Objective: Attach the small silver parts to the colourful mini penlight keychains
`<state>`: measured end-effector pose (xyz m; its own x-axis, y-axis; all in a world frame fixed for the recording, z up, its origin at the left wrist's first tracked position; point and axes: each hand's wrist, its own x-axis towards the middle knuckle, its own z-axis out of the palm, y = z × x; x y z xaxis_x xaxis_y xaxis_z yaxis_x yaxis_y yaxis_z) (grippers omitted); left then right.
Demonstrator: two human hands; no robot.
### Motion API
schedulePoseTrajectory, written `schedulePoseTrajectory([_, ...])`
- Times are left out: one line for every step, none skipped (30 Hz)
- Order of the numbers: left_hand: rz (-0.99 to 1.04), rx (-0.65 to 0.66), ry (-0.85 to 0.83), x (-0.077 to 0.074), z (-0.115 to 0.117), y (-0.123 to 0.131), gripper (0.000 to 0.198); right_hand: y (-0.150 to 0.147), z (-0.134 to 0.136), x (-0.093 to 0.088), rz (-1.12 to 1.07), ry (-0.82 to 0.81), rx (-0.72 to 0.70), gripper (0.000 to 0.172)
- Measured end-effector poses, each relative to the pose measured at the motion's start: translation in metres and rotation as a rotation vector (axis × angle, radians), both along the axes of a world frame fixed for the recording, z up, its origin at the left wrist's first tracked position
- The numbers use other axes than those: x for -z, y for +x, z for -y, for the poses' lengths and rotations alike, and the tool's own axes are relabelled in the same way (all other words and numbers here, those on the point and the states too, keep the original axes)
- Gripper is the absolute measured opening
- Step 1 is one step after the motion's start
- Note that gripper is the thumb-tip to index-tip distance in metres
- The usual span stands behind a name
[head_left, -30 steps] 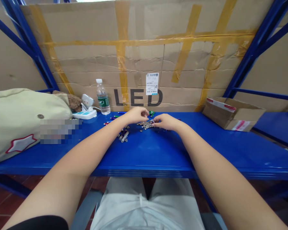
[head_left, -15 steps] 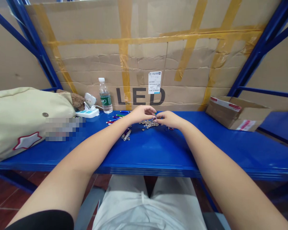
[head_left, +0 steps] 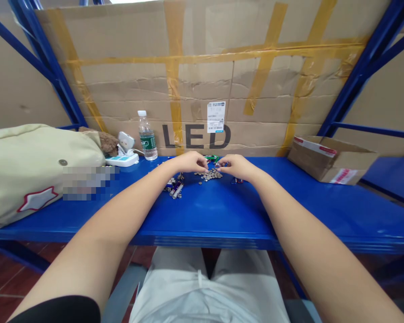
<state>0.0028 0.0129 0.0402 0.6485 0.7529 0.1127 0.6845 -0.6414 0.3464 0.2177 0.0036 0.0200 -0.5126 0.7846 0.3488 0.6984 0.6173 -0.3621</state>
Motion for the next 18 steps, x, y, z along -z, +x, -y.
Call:
schedulePoseTrajectory([-0.073, -0.017, -0.002, -0.001, 0.002, 0.001, 0.021, 0.000, -0.002, 0.001, -0.006, 0.034, -0.007, 0.014])
schedulePoseTrajectory([-0.134, -0.040, 0.006, -0.001, 0.004, 0.002, 0.024, 0.000, -0.004, 0.001, -0.013, 0.063, -0.015, 0.014])
schedulePoseTrajectory([-0.190, -0.061, 0.018, -0.001, 0.006, 0.005, 0.027, 0.000, -0.005, 0.002, -0.021, 0.084, -0.022, 0.015])
schedulePoseTrajectory([-0.239, -0.074, 0.029, 0.001, 0.008, 0.008, 0.028, 0.000, -0.006, 0.002, -0.033, 0.098, -0.027, 0.015])
schedulePoseTrajectory([-0.279, -0.081, 0.033, 0.002, 0.009, 0.012, 0.028, -0.001, -0.006, 0.002, -0.047, 0.105, -0.030, 0.016])
schedulePoseTrajectory([-0.311, -0.080, 0.031, 0.004, 0.010, 0.015, 0.026, -0.001, -0.006, 0.003, -0.062, 0.106, -0.031, 0.017])
schedulePoseTrajectory([-0.330, -0.073, 0.026, 0.005, 0.011, 0.018, 0.022, -0.002, -0.006, 0.003, -0.078, 0.106, -0.032, 0.017])
schedulePoseTrajectory([-0.336, -0.062, 0.023, 0.006, 0.012, 0.020, 0.019, -0.002, -0.005, 0.003, -0.093, 0.104, -0.032, 0.018])
schedulePoseTrajectory([-0.334, -0.054, 0.021, 0.007, 0.012, 0.022, 0.015, -0.003, -0.005, 0.003, -0.104, 0.104, -0.030, 0.019])
schedulePoseTrajectory([-0.329, -0.049, 0.023, 0.008, 0.013, 0.023, 0.013, -0.003, -0.005, 0.004, -0.109, 0.105, -0.030, 0.019])
schedulePoseTrajectory([-0.326, -0.049, 0.025, 0.008, 0.013, 0.023, 0.012, -0.003, -0.005, 0.004, -0.110, 0.108, -0.029, 0.019])
schedulePoseTrajectory([-0.327, -0.054, 0.029, 0.008, 0.014, 0.023, 0.011, -0.003, -0.005, 0.004, -0.107, 0.112, -0.026, 0.019])
schedulePoseTrajectory([-0.332, -0.065, 0.032, 0.007, 0.014, 0.023, 0.011, -0.003, -0.005, 0.004, -0.104, 0.116, -0.024, 0.019])
schedulePoseTrajectory([-0.338, -0.076, 0.034, 0.007, 0.014, 0.022, 0.011, -0.003, -0.005, 0.005, -0.102, 0.120, -0.024, 0.019])
schedulePoseTrajectory([-0.336, -0.087, 0.038, 0.007, 0.014, 0.022, 0.011, -0.002, -0.006, 0.005, -0.104, 0.125, -0.026, 0.020])
schedulePoseTrajectory([-0.319, -0.096, 0.047, 0.006, 0.013, 0.020, 0.011, -0.002, -0.006, 0.005, -0.109, 0.131, -0.029, 0.020])
schedulePoseTrajectory([-0.282, -0.101, 0.063, 0.005, 0.012, 0.019, 0.011, -0.001, -0.007, 0.005, -0.114, 0.136, -0.031, 0.020])
schedulePoseTrajectory([-0.224, -0.099, 0.087, 0.004, 0.011, 0.017, 0.012, -0.001, -0.007, 0.006, -0.117, 0.139, -0.032, 0.020])
